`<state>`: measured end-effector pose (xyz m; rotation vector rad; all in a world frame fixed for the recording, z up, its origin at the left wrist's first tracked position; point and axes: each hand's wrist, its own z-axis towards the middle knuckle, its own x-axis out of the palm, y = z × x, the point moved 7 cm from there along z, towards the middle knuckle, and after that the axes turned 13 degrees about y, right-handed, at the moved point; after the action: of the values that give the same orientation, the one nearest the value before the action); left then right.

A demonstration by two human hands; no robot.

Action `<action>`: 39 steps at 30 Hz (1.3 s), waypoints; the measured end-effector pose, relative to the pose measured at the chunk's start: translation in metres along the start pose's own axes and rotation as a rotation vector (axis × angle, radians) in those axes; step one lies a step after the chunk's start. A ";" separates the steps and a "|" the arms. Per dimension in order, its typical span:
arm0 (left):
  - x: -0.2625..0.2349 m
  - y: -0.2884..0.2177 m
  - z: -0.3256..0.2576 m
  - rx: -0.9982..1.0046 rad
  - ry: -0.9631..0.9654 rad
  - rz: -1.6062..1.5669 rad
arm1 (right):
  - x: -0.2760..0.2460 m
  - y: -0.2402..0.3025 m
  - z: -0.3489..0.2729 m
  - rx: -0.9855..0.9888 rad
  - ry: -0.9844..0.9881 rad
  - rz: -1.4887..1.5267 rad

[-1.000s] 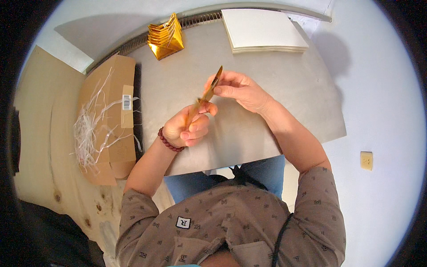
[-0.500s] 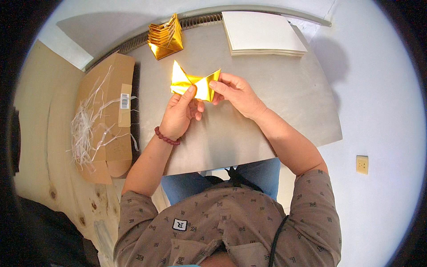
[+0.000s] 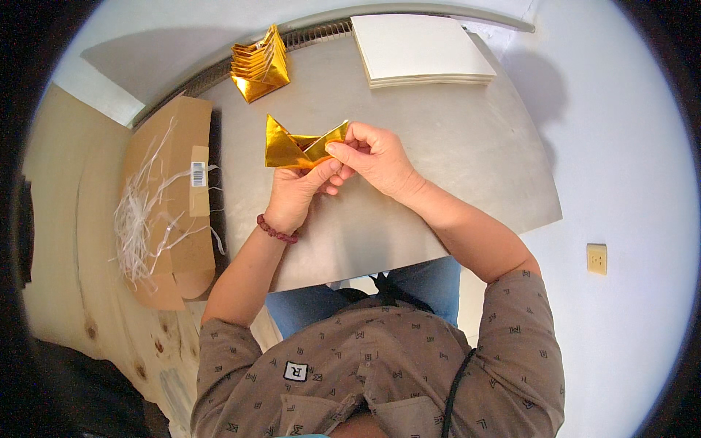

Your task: The person folds a gold-colored sheet of paper into a small triangular origami shape. They smooth the creases, fold the paper multiple times, and place the finished piece on the table. The person then picks up another gold sheet and begins folding it in the same way.

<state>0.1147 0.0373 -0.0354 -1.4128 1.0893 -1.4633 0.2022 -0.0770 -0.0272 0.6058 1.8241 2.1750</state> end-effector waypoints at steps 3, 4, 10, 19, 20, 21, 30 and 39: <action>-0.002 -0.001 0.000 0.012 0.026 -0.022 | -0.001 0.003 0.000 0.000 -0.030 -0.104; -0.002 -0.001 0.000 0.016 0.036 -0.030 | -0.001 0.004 0.001 -0.012 -0.026 -0.078; -0.005 0.001 -0.002 -0.035 0.013 -0.085 | -0.001 0.005 0.001 -0.035 -0.005 -0.047; -0.011 0.013 0.000 -0.148 0.021 -0.195 | 0.001 0.002 0.000 -0.032 -0.033 -0.038; -0.008 0.010 0.000 -0.101 0.049 -0.214 | 0.002 0.002 0.000 -0.029 -0.021 -0.020; -0.007 0.010 0.000 -0.084 0.052 -0.217 | 0.002 0.002 0.000 -0.028 -0.012 -0.005; -0.002 0.002 -0.001 -0.024 0.074 -0.024 | 0.004 -0.002 0.000 0.030 0.010 -0.029; 0.002 0.002 -0.001 -0.003 0.099 -0.062 | 0.001 -0.001 0.001 -0.002 -0.001 0.017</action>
<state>0.1132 0.0352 -0.0367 -1.3991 1.1177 -1.5913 0.2013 -0.0758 -0.0282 0.6237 1.8225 2.1869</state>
